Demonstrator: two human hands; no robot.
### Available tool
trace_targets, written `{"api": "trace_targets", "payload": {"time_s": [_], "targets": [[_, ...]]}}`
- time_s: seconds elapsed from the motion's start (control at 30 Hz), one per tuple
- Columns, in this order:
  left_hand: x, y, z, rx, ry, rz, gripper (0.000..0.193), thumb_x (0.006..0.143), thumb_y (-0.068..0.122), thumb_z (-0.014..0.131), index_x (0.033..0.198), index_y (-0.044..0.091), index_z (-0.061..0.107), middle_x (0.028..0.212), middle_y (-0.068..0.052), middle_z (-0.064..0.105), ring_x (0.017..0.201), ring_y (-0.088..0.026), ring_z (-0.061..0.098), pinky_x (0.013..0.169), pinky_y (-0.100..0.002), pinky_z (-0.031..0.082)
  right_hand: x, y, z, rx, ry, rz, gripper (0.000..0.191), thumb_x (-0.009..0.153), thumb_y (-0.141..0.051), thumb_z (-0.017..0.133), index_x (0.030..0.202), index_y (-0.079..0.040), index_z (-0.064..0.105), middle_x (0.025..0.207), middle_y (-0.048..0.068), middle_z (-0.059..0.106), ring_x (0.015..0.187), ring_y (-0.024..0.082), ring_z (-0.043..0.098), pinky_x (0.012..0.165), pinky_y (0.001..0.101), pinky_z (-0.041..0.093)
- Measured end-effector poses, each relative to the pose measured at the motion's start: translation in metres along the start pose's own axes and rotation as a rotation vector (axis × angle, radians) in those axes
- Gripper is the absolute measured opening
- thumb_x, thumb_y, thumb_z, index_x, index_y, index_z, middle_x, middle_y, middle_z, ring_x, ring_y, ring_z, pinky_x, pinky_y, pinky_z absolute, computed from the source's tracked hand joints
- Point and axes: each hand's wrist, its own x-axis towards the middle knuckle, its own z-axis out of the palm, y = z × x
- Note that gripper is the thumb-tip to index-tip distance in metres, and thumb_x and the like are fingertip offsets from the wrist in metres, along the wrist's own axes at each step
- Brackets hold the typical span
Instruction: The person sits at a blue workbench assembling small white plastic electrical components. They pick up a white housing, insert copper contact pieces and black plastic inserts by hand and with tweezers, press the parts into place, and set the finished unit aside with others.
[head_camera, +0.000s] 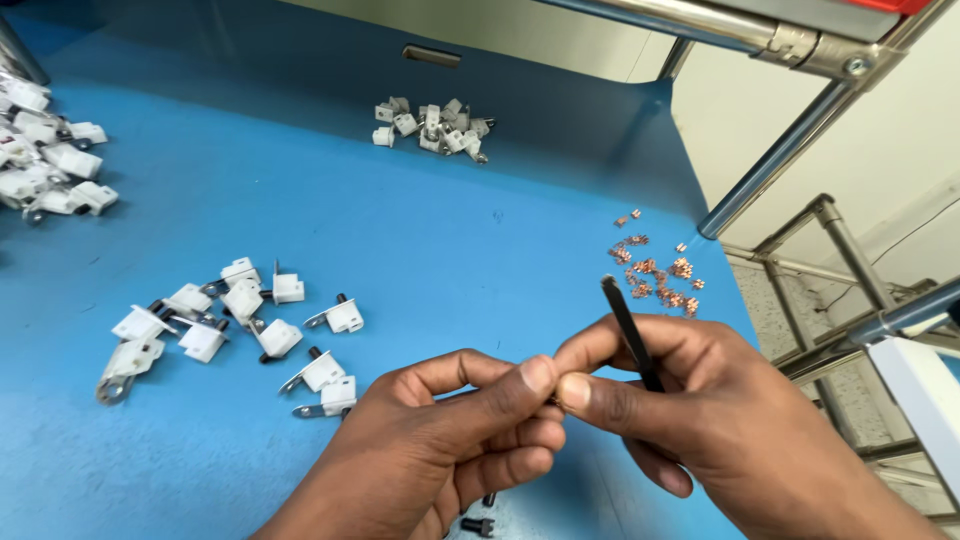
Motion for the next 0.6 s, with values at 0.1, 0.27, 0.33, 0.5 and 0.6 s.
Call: {"api": "trace_targets", "payload": {"time_s": [0.1, 0.27, 0.33, 0.5, 0.6], "targets": [[0.002, -0.005, -0.004, 0.082, -0.08, 0.032, 0.027, 0.088, 0.018, 0.083, 0.101, -0.003, 0.072, 0.083, -0.016, 0.078, 0.073, -0.018, 0.077, 0.069, -0.029, 0.066, -0.002, 0.011, -0.004, -0.03, -0.064, -0.053, 0.024, 0.088, -0.028, 0.081, 0.101, -0.008, 0.076, 0.065, 0.005, 0.07, 0.043, 0.01, 0.045, 0.036, 0.0272, 0.033], [-0.006, -0.008, -0.006, 0.297, -0.154, -0.023, 0.038, 0.08, 0.022, 0.092, 0.099, -0.003, 0.069, 0.078, -0.015, 0.081, 0.07, -0.015, 0.079, 0.065, -0.026, 0.065, 0.004, 0.034, -0.017, -0.094, -0.156, 0.228, 0.028, 0.081, -0.029, 0.084, 0.092, -0.005, 0.075, 0.056, 0.01, 0.061, 0.044, 0.016, 0.041, 0.043, 0.0315, 0.03], [-0.007, -0.008, -0.005, 0.364, -0.119, -0.027, 0.038, 0.075, 0.023, 0.091, 0.095, -0.003, 0.07, 0.074, -0.013, 0.079, 0.064, -0.012, 0.075, 0.062, -0.024, 0.061, 0.009, 0.04, -0.021, -0.068, -0.261, 0.156, 0.027, 0.083, -0.025, 0.083, 0.093, -0.001, 0.075, 0.062, 0.01, 0.068, 0.054, 0.015, 0.055, 0.053, 0.031, 0.042], [-0.002, -0.009, 0.0, 0.24, -0.044, -0.076, 0.032, 0.076, 0.02, 0.089, 0.092, 0.0, 0.07, 0.072, -0.012, 0.077, 0.061, -0.01, 0.073, 0.062, -0.024, 0.06, 0.018, 0.049, -0.024, 0.07, -0.36, 0.008, 0.024, 0.086, -0.023, 0.082, 0.096, -0.001, 0.08, 0.079, 0.007, 0.079, 0.076, 0.014, 0.07, 0.071, 0.0336, 0.057], [0.0, -0.012, 0.002, 0.145, 0.1, -0.117, 0.035, 0.075, 0.024, 0.091, 0.091, 0.001, 0.069, 0.068, -0.012, 0.075, 0.058, -0.012, 0.071, 0.059, -0.026, 0.059, 0.02, 0.052, -0.02, 0.221, -0.377, -0.044, 0.023, 0.088, -0.021, 0.082, 0.099, -0.001, 0.083, 0.084, 0.009, 0.082, 0.083, 0.016, 0.074, 0.075, 0.0354, 0.061]]}}
